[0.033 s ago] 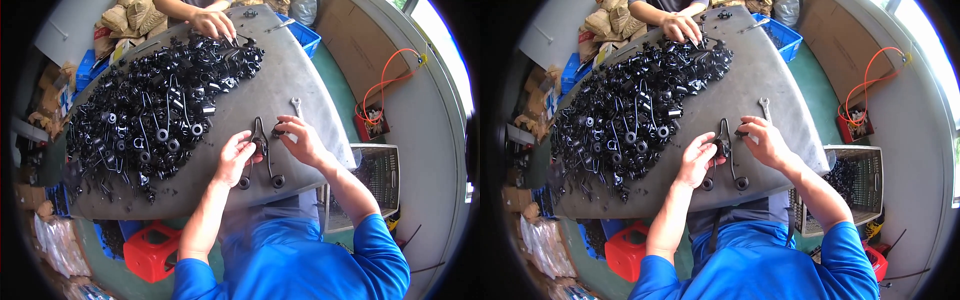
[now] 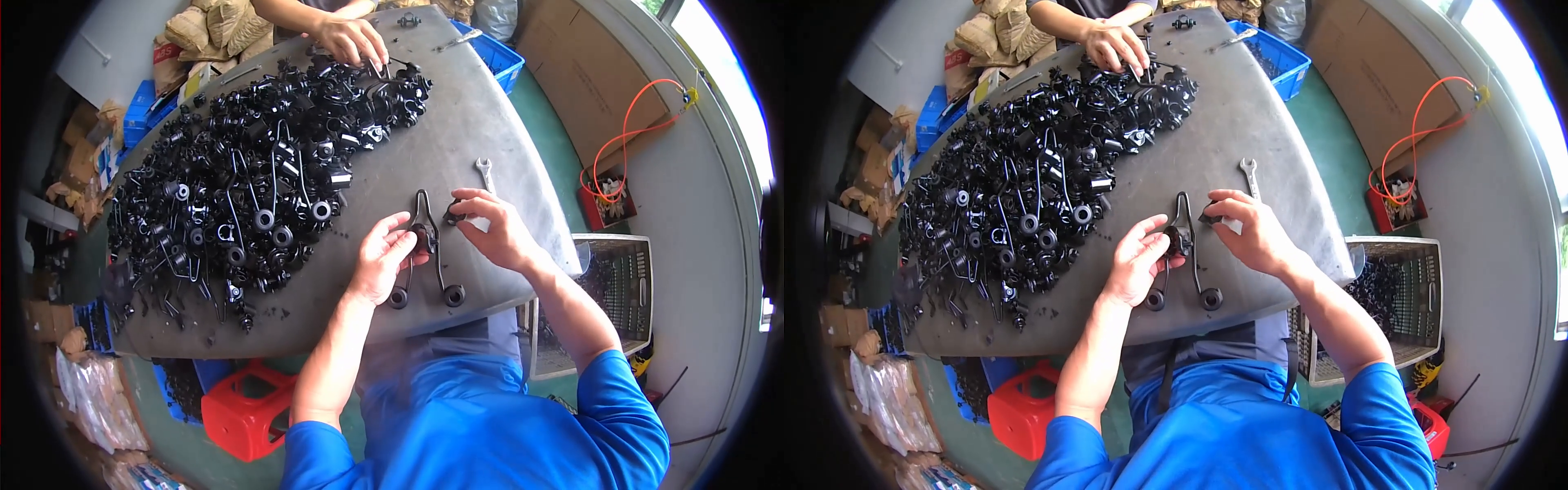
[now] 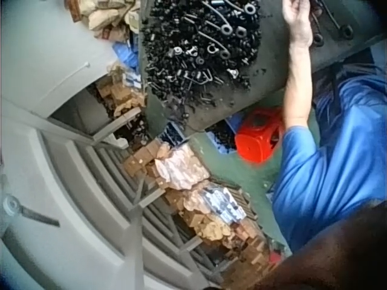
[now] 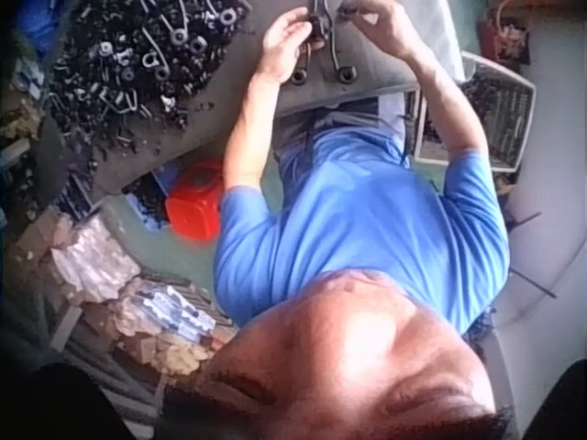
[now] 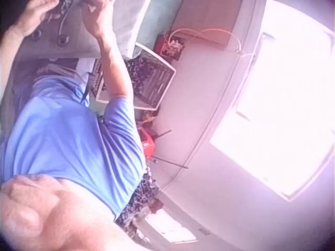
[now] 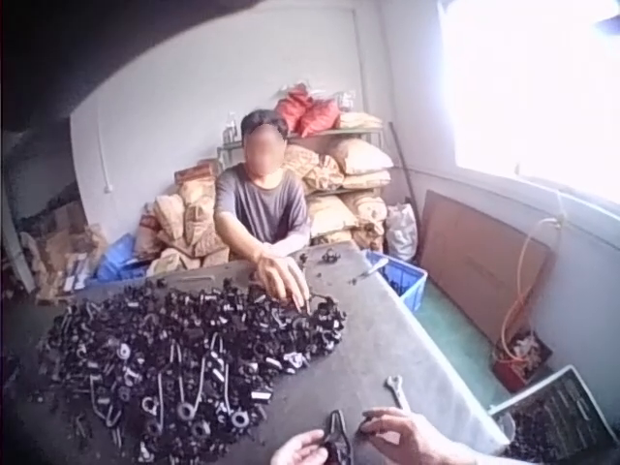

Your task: Manually assembling black plastic and metal components on a workbench in a workshop.

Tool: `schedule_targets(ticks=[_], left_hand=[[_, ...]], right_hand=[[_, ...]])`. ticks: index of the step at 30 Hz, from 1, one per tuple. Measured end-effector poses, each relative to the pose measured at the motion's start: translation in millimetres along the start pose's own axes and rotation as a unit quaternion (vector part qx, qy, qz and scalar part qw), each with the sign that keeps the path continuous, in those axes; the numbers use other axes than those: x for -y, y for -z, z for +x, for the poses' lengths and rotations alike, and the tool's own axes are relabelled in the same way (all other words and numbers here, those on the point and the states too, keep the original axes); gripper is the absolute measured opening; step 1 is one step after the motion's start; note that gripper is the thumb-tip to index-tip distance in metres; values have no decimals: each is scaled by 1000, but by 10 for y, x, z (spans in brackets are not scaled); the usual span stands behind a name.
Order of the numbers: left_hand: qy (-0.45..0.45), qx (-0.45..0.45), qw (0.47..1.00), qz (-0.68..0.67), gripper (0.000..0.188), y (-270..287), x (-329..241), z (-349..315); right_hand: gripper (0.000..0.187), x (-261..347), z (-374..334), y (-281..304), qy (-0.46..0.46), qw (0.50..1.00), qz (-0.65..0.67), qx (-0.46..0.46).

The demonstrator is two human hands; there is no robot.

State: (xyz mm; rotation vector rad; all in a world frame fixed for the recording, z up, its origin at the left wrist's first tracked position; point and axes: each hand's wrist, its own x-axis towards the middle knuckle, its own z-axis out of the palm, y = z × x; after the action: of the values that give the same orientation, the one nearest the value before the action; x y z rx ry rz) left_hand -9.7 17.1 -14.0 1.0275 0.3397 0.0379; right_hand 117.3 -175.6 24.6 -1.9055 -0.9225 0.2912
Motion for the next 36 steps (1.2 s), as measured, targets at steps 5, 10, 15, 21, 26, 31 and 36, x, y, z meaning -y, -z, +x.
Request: schedule_targets(ticks=[5, 10, 15, 21, 26, 31, 36], left_hand=[[14, 24, 998, -60, 42, 45, -9, 3], [14, 45, 997, -55, 44, 73, -15, 15], [14, 41, 998, -48, 44, 59, -22, -2], [17, 31, 999, -29, 48, 53, -40, -10], [10, 14, 1000, 23, 47, -8, -50, 3], [5, -33, 991, 127, 48, -91, -129, 16], [4, -23, 983, 182, 48, -83, -173, 72]], right_hand=[[13, -27, -137, -71, 62, 995, 42, 69], [14, 67, -157, -172, 55, 994, 52, 85], [20, 31, -161, -298, -58, 985, 145, 72], [31, 120, -188, -350, -140, 981, 132, 26], [33, 238, -191, -342, -144, 985, 93, 17], [33, 332, -230, -347, -132, 985, 113, -3], [31, 316, -313, -458, -35, 991, 120, -37]])
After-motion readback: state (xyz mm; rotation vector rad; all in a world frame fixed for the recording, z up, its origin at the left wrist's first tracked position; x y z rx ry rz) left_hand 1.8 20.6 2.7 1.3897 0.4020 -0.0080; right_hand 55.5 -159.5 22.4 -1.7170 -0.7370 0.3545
